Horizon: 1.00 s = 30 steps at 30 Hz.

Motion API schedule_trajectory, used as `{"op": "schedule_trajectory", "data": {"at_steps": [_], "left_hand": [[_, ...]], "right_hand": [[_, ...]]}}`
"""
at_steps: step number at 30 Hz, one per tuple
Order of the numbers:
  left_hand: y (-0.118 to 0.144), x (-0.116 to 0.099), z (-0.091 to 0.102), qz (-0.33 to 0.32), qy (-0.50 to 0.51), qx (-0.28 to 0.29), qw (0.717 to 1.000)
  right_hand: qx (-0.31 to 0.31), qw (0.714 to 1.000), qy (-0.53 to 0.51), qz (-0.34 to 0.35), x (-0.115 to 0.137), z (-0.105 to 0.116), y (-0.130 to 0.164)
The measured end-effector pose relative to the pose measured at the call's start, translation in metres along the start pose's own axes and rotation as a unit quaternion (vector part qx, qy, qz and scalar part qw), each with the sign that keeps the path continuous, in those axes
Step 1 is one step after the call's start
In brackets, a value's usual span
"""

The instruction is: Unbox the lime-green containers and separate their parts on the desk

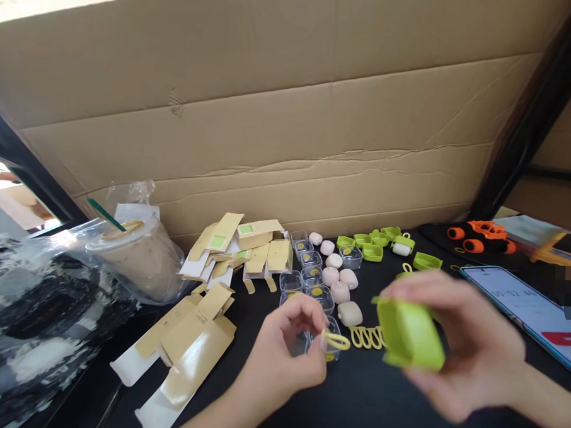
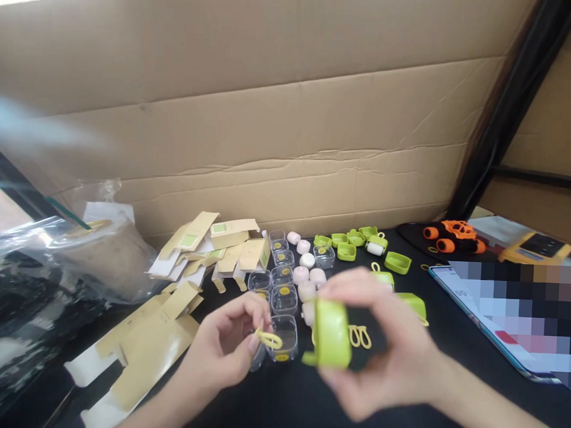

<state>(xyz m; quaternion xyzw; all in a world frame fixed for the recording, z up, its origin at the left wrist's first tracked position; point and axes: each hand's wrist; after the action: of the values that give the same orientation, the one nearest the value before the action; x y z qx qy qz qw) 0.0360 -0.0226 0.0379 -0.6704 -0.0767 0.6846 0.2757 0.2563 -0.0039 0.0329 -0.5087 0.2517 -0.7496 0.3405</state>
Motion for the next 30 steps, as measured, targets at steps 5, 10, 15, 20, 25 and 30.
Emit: {"op": "schedule_trajectory", "data": {"at_steps": [5,10,15,20,25,30], "left_hand": [[-0.052,-0.006,-0.014,0.038,-0.094,0.153,0.983],[-0.097,0.024,-0.064,-0.047,-0.303,0.348,0.886],[-0.105,0.046,-0.097,-0.065,-0.315,0.404,0.857],[-0.099,0.049,-0.104,-0.083,-0.338,0.403,0.847],[-0.097,0.054,-0.105,-0.090,-0.353,0.401,0.840],[-0.094,0.056,-0.104,-0.075,-0.368,0.406,0.833]], "right_hand": [[-0.227,0.974,0.002,-0.012,-0.013,0.028,-0.028],[-0.245,0.968,-0.026,-0.043,-0.015,0.031,-0.033],[-0.203,0.976,-0.056,-0.049,-0.014,0.026,-0.026],[-0.180,0.970,-0.146,-0.073,-0.015,0.024,-0.023],[-0.186,0.968,-0.152,-0.076,-0.013,0.025,-0.024],[-0.175,0.970,-0.159,-0.061,-0.012,0.025,-0.025]]}}
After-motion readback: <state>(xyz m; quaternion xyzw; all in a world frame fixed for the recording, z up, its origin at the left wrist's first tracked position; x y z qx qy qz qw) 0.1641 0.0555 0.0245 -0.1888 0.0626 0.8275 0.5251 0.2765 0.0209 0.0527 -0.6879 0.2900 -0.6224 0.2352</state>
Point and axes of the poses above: each hand's wrist, its own y-axis away from the middle knuckle, its own z-axis out of the back of the hand, x = y × z, and after that the axes turned 13 degrees about -z, right-handed
